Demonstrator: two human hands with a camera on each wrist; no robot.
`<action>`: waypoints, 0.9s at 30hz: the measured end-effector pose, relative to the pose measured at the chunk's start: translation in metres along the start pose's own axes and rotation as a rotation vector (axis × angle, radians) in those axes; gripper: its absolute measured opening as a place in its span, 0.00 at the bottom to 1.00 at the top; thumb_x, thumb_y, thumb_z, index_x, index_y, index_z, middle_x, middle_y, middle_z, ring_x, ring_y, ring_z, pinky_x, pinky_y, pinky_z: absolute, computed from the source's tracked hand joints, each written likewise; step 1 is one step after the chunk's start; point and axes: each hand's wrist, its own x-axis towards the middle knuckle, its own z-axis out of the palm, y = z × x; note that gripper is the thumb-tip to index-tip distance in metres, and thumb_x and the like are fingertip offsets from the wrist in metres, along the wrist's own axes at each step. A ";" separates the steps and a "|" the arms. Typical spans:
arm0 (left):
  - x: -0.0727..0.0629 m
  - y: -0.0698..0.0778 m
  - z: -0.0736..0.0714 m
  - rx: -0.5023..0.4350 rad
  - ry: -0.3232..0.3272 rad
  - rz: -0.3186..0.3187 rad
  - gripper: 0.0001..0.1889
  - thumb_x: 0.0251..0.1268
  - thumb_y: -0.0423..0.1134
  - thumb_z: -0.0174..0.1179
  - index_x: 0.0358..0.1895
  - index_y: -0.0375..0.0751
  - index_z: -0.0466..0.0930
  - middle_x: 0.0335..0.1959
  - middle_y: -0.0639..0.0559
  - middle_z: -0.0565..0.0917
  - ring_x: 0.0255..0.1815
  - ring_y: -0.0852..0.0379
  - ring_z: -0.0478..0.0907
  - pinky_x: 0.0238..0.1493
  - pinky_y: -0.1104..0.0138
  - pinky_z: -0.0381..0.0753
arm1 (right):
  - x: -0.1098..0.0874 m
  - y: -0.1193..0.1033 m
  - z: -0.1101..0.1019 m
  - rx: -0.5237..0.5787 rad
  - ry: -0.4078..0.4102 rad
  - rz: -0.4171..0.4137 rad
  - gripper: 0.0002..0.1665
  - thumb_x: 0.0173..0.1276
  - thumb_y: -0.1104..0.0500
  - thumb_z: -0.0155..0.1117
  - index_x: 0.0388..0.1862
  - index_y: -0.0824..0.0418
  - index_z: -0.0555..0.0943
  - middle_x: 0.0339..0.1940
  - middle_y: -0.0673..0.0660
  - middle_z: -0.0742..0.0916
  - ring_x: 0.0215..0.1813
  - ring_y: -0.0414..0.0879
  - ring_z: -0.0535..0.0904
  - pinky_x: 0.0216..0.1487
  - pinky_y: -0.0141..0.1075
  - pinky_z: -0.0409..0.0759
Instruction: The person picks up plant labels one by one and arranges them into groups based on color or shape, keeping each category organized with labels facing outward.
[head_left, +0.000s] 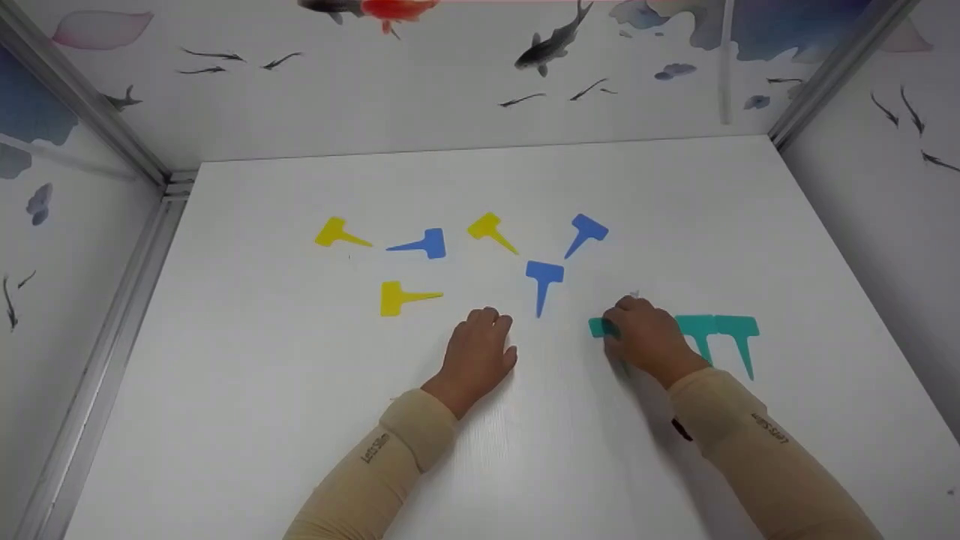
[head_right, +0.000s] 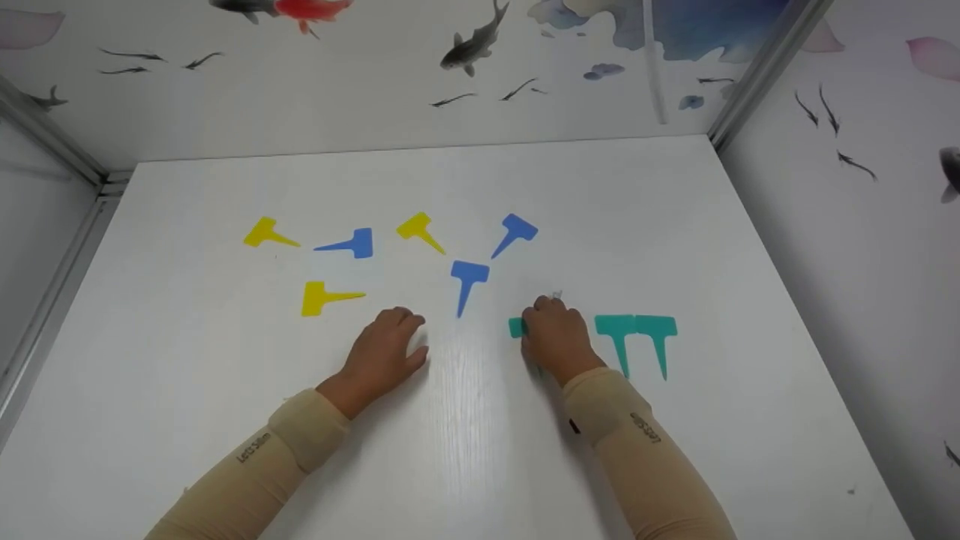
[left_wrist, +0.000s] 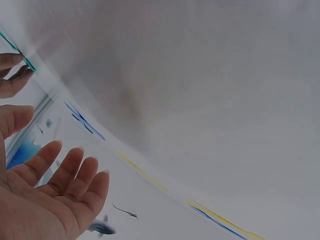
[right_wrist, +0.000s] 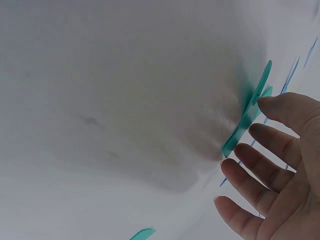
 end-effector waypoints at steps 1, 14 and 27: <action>0.000 0.000 0.000 0.003 0.007 0.004 0.20 0.65 0.44 0.59 0.56 0.39 0.76 0.51 0.46 0.78 0.53 0.51 0.73 0.55 0.60 0.76 | 0.000 0.001 0.000 -0.001 -0.001 0.001 0.23 0.63 0.59 0.66 0.55 0.67 0.79 0.54 0.66 0.80 0.58 0.62 0.74 0.59 0.55 0.74; 0.000 0.003 0.001 0.015 -0.014 -0.001 0.21 0.66 0.46 0.58 0.59 0.40 0.76 0.53 0.47 0.78 0.55 0.52 0.72 0.57 0.62 0.75 | -0.007 0.017 -0.004 0.013 0.009 0.033 0.22 0.65 0.61 0.63 0.56 0.69 0.78 0.54 0.67 0.80 0.57 0.62 0.74 0.58 0.56 0.74; 0.001 0.004 0.001 0.009 -0.035 -0.011 0.22 0.66 0.46 0.58 0.60 0.41 0.75 0.54 0.47 0.77 0.56 0.52 0.71 0.59 0.61 0.74 | -0.012 0.032 -0.007 0.033 0.000 0.049 0.23 0.65 0.60 0.61 0.57 0.70 0.77 0.53 0.69 0.79 0.54 0.63 0.74 0.56 0.56 0.75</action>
